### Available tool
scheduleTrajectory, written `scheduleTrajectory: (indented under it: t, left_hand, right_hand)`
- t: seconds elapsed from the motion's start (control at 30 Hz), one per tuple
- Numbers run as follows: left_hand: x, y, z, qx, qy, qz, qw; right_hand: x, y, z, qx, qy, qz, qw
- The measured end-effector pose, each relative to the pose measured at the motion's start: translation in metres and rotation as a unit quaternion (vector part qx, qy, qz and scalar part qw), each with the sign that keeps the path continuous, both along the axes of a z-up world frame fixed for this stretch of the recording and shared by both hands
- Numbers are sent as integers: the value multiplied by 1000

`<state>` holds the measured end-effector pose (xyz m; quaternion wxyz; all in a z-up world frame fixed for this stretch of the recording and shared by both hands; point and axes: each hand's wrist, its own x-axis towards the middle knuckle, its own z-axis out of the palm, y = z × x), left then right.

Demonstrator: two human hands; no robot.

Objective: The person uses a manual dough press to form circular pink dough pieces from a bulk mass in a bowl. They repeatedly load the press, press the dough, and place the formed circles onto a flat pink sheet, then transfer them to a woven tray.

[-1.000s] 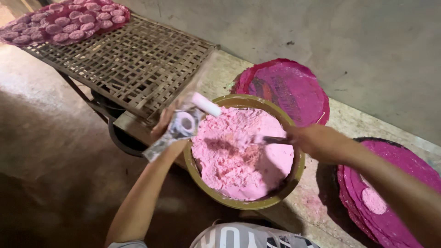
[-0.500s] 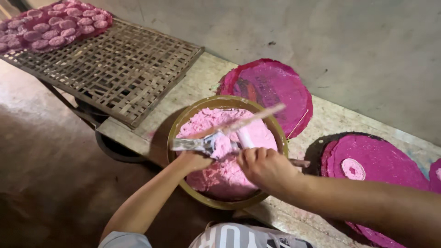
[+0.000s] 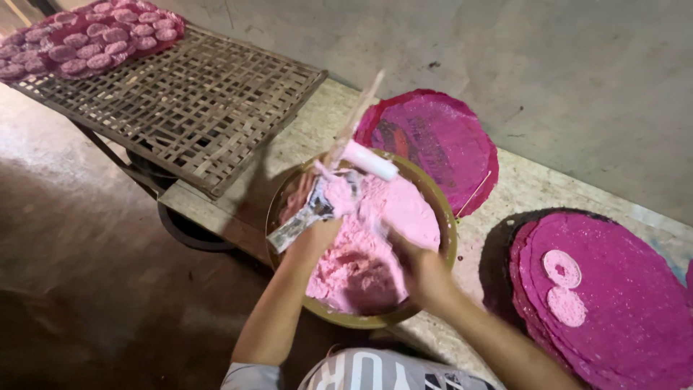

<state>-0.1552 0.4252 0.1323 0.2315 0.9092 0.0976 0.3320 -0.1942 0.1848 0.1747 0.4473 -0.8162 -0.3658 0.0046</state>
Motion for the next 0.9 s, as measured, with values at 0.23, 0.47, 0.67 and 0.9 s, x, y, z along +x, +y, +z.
scheduleTrajectory:
  t: [0.23, 0.47, 0.67, 0.9]
  left_hand:
    - [-2, 13, 29, 2, 142, -21, 990]
    - [2, 3, 27, -223, 204, 14, 953]
    - [2, 27, -4, -67, 53, -42, 995]
    - [12, 32, -15, 159, 110, -80, 978]
  right_hand:
    - [27, -36, -11, -84, 268, -56, 958]
    - [11, -5, -47, -71, 67, -62, 993]
    - [27, -43, -27, -181, 182, 2, 966]
    - [87, -66, 24, -129, 298, 24, 945]
